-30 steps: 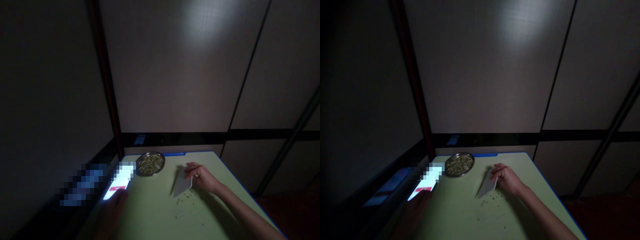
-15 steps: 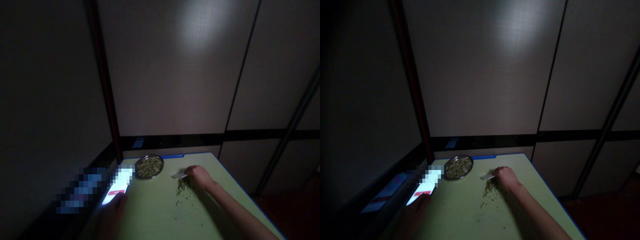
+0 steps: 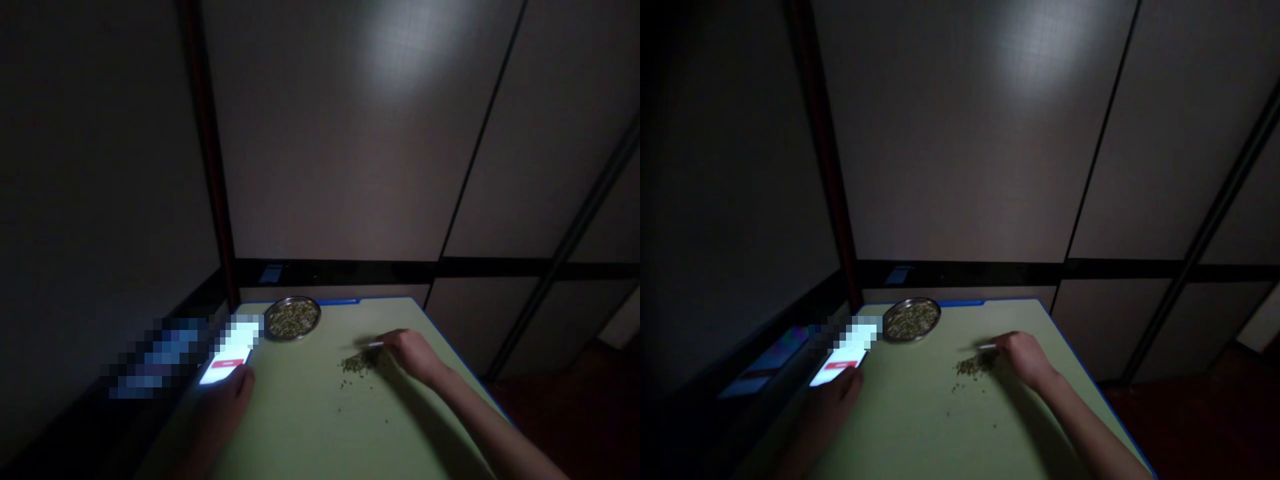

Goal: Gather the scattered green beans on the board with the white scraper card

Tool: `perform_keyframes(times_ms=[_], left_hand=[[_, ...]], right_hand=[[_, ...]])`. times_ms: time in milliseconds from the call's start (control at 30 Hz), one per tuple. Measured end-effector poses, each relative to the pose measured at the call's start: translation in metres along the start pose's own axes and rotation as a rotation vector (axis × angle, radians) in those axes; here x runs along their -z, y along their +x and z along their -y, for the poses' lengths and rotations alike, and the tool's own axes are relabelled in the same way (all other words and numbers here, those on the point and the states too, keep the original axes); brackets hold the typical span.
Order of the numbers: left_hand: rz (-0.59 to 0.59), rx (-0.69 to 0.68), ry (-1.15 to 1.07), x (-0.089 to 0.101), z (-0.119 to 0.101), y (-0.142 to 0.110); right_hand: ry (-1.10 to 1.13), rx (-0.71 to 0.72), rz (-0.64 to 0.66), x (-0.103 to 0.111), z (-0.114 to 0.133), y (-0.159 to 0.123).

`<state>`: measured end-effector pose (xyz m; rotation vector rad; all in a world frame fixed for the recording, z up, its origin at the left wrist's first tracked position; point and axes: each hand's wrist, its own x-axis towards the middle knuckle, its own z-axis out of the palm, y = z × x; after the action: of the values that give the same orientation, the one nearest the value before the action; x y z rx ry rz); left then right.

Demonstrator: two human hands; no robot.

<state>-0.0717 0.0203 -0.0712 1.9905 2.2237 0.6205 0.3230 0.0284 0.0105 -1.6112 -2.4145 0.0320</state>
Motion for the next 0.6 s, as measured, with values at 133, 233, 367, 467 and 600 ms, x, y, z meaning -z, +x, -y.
perform_keyframes(times_ms=[133, 233, 367, 467, 600], left_hand=[[-0.014, -0.042, 0.077, -0.001, -0.002, -0.001], [-0.010, -0.064, 0.100, 0.000, -0.003, 0.000], [-0.001, -0.066, 0.106, -0.002, -0.004, 0.001], [-0.019, -0.074, 0.095, -0.004, -0.002, 0.002], [0.003, -0.086, 0.094, -0.005, -0.002, 0.001]], right_hand=[[-0.082, -0.187, -0.010, 0.021, -0.018, -0.003], [-0.197, -0.304, 0.039, 0.023, -0.030, -0.006], [-0.262, -0.322, 0.054, 0.012, -0.030, -0.009], [-0.288, -0.289, 0.068, 0.001, -0.018, -0.010], [-0.302, -0.222, 0.089, -0.007, 0.006, -0.010]])
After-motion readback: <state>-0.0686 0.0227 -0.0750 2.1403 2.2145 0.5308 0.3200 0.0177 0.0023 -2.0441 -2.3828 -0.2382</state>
